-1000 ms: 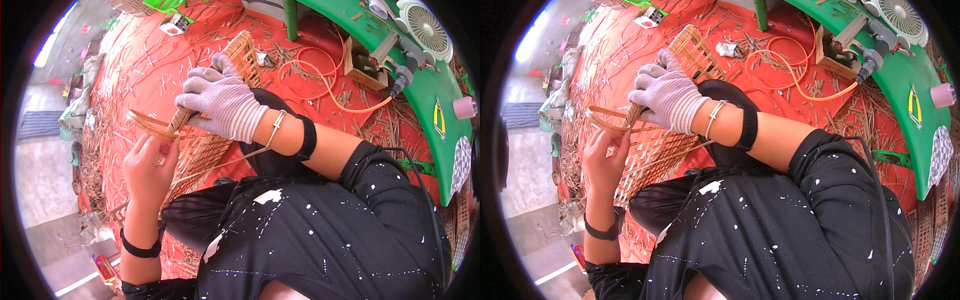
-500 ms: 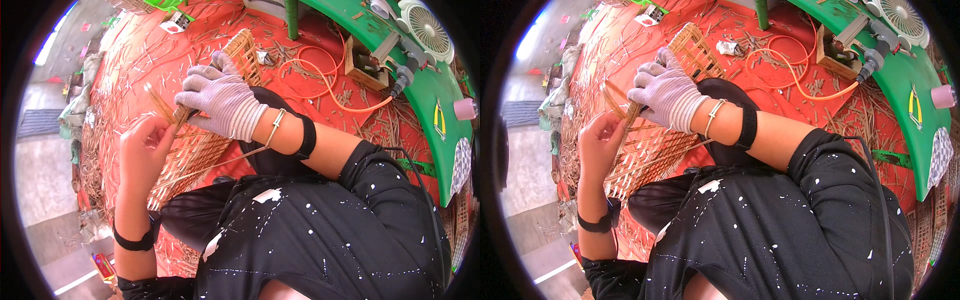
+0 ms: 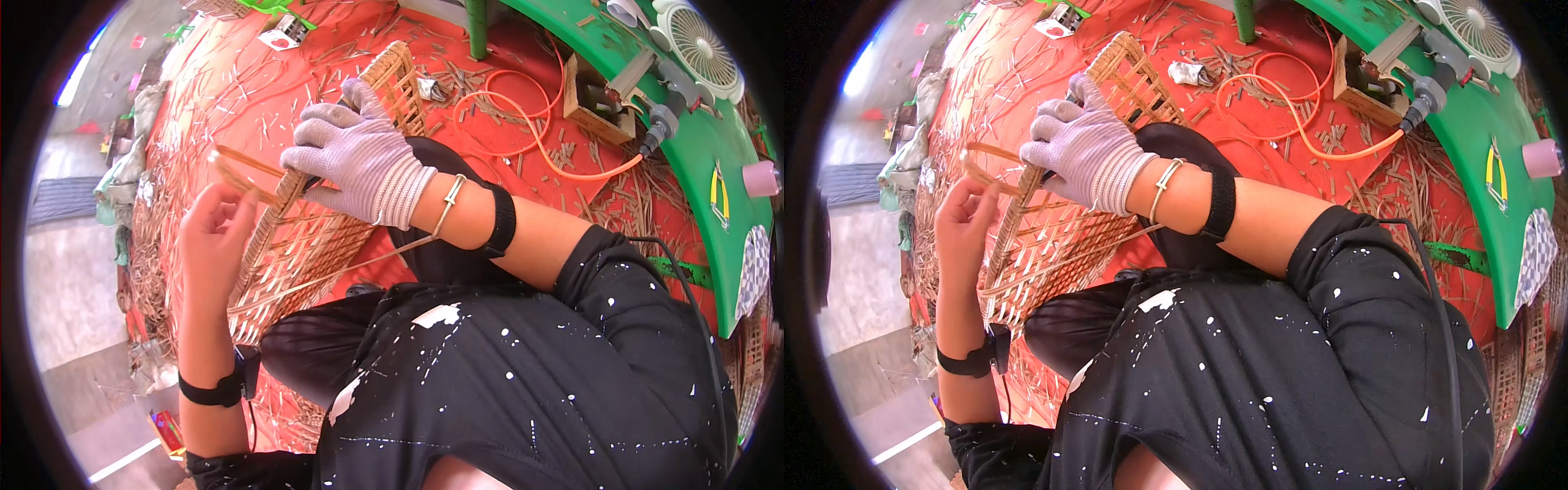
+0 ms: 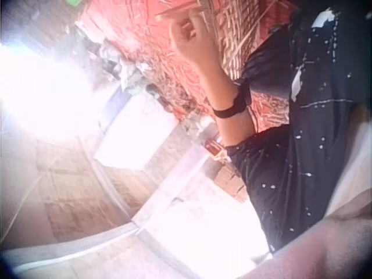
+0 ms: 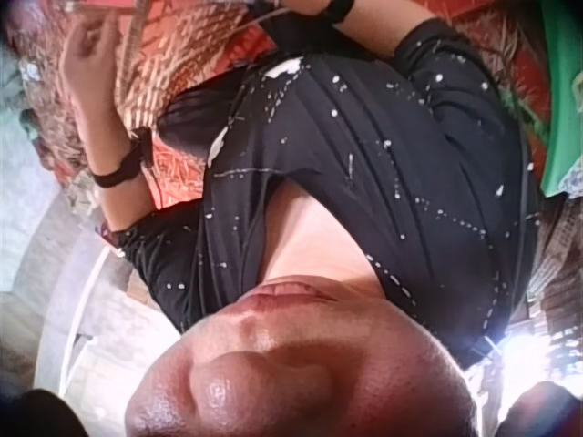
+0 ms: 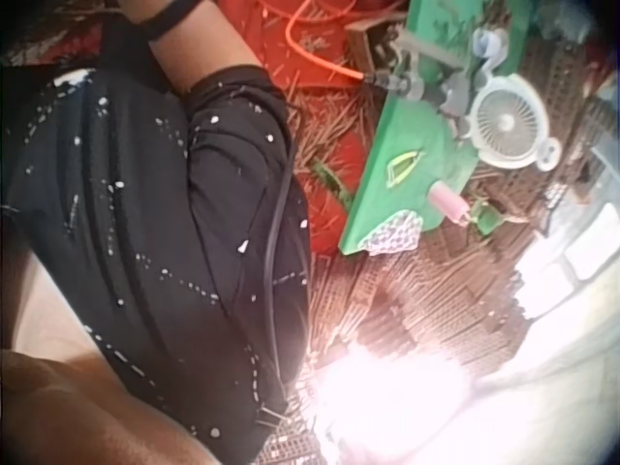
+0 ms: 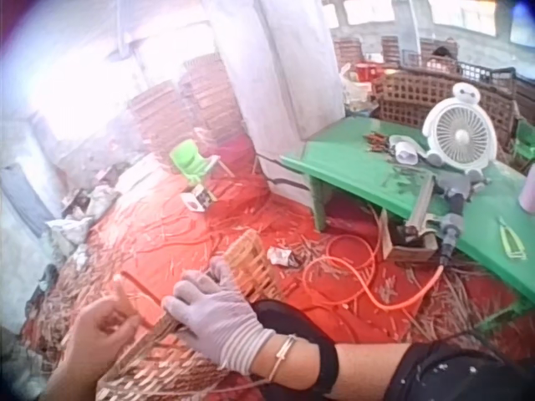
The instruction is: Attaching and securing bamboo strips to a furniture frame using clippers and a pneumatic stapler.
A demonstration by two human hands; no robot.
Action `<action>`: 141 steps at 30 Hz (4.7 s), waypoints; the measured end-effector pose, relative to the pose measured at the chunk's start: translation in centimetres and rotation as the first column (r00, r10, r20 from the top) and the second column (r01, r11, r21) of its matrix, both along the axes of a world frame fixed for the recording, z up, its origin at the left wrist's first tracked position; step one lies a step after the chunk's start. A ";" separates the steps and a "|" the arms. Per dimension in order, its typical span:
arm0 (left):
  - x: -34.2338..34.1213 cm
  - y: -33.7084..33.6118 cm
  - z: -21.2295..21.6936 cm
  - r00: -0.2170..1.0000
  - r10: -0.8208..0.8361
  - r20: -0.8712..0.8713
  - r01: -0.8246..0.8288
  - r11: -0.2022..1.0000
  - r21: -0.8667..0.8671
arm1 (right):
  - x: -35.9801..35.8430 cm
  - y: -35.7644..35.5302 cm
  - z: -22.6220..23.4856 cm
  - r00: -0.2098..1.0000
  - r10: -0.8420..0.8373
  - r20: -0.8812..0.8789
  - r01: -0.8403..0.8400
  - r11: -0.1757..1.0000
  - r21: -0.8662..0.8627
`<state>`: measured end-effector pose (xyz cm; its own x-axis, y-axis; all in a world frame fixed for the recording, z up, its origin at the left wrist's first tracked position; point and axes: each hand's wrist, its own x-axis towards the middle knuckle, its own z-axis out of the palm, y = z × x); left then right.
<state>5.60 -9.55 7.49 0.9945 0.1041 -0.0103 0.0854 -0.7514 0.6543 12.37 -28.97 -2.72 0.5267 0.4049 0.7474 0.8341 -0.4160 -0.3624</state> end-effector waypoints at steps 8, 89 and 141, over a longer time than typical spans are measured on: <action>-1.2 0.6 0.5 0.996 0.069 0.057 -0.055 0.973 -0.222 | 0.1 0.1 -0.1 0.999 -0.041 0.036 0.040 0.999 0.015; -8.1 3.8 -3.7 0.952 0.073 0.298 -0.070 0.997 -0.020 | -1.3 -0.7 0.4 0.998 -0.045 -0.037 0.037 0.983 -0.181; -8.7 -1.2 -4.7 0.869 0.003 0.494 -0.180 0.933 0.311 | -1.4 -1.2 -0.9 1.000 0.004 -0.005 -0.004 0.998 0.061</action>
<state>-3.08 -10.78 2.83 0.8506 0.1037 0.5154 -0.0919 -0.9359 0.3401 10.96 -30.14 -3.63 0.5292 0.3605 0.7681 0.8336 -0.3896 -0.3916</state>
